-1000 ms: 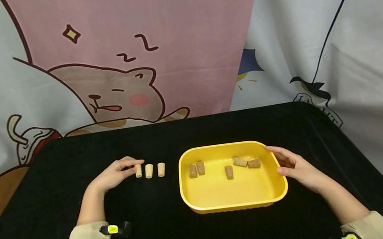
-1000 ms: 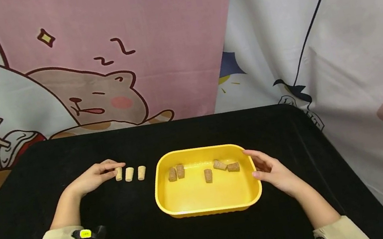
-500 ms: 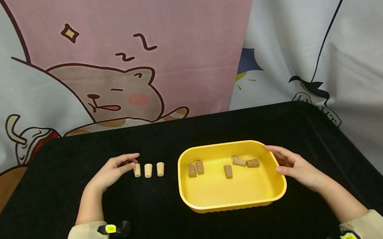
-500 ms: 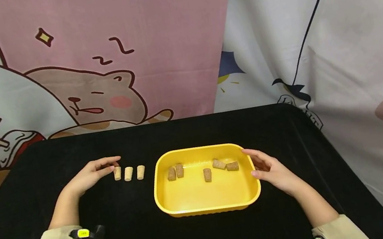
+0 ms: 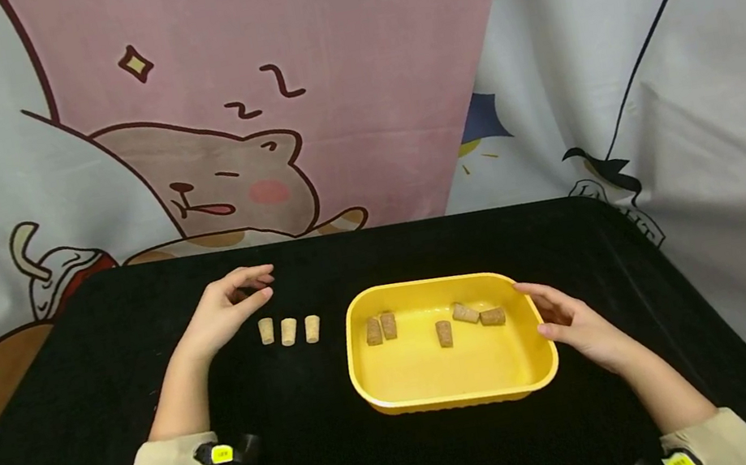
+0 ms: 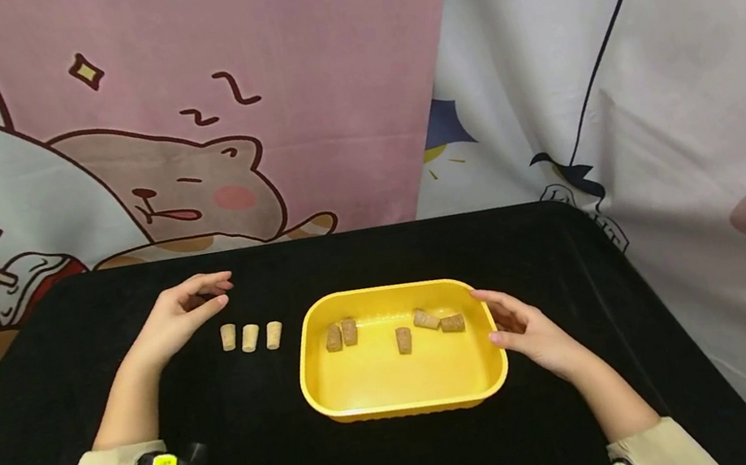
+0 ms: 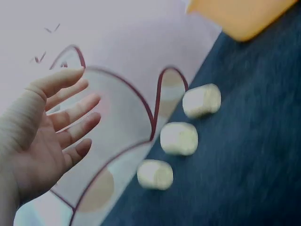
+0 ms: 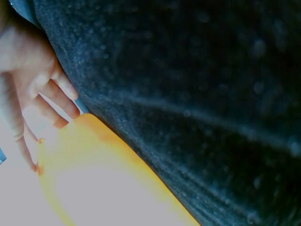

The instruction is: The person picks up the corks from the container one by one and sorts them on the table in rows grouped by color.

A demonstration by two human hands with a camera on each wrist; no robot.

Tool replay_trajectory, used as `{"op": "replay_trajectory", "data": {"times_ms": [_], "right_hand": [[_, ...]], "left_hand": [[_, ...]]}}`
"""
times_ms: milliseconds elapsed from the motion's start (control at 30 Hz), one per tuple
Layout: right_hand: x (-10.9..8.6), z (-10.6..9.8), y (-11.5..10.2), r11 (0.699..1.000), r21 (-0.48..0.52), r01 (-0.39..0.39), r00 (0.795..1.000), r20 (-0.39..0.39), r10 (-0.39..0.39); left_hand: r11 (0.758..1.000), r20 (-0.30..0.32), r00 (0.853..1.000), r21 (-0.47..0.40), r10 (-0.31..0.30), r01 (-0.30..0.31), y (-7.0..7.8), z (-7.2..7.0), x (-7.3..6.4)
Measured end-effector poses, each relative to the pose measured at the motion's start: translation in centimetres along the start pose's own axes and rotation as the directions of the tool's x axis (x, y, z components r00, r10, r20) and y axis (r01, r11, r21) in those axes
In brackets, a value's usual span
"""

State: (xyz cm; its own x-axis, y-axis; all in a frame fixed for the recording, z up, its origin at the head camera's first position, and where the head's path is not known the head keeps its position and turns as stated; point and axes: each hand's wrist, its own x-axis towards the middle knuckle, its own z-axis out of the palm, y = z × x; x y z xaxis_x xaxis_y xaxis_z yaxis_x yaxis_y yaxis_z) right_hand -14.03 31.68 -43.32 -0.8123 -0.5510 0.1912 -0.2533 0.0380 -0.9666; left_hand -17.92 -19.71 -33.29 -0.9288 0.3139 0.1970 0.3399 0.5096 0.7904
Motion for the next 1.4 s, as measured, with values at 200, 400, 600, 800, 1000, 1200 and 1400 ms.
{"op": "replay_trajectory", "data": {"times_ms": [200,400,600,800,1000,1200,1400], "right_hand": [[0.1,0.0,-0.1,1.000,-0.011,-0.011,1.000,-0.007,0.011],[0.1,0.2,-0.2,1.000,-0.009,-0.008,1.000,-0.010,0.008],[0.0,0.1,-0.1,1.000,0.000,0.004,1.000,-0.003,-0.004],[0.1,0.1,-0.1,1.000,0.003,-0.005,1.000,-0.001,0.005],[0.0,-0.1,0.2,1.000,0.002,0.003,1.000,0.014,-0.003],[0.0,-0.2,0.3,1.000,0.010,0.013,1.000,0.022,-0.014],[0.1,0.1,0.0,1.000,-0.014,-0.020,1.000,-0.004,0.020]], "left_hand": [[0.994,-0.068,0.992,-0.028,0.106,-0.109,0.5,1.6,0.9],[0.986,-0.081,0.985,-0.055,0.155,-0.160,2.1,3.5,1.0],[0.978,-0.059,0.980,-0.077,0.189,-0.193,4.6,5.9,0.6],[0.971,-0.009,0.975,-0.085,0.223,-0.223,6.9,8.5,0.3],[0.985,0.029,0.986,-0.072,0.162,-0.160,8.7,11.5,0.2],[0.992,0.103,0.987,-0.024,0.125,-0.123,10.2,14.1,0.8],[0.998,0.190,0.980,-0.001,0.054,-0.055,10.6,16.0,2.0]]}}
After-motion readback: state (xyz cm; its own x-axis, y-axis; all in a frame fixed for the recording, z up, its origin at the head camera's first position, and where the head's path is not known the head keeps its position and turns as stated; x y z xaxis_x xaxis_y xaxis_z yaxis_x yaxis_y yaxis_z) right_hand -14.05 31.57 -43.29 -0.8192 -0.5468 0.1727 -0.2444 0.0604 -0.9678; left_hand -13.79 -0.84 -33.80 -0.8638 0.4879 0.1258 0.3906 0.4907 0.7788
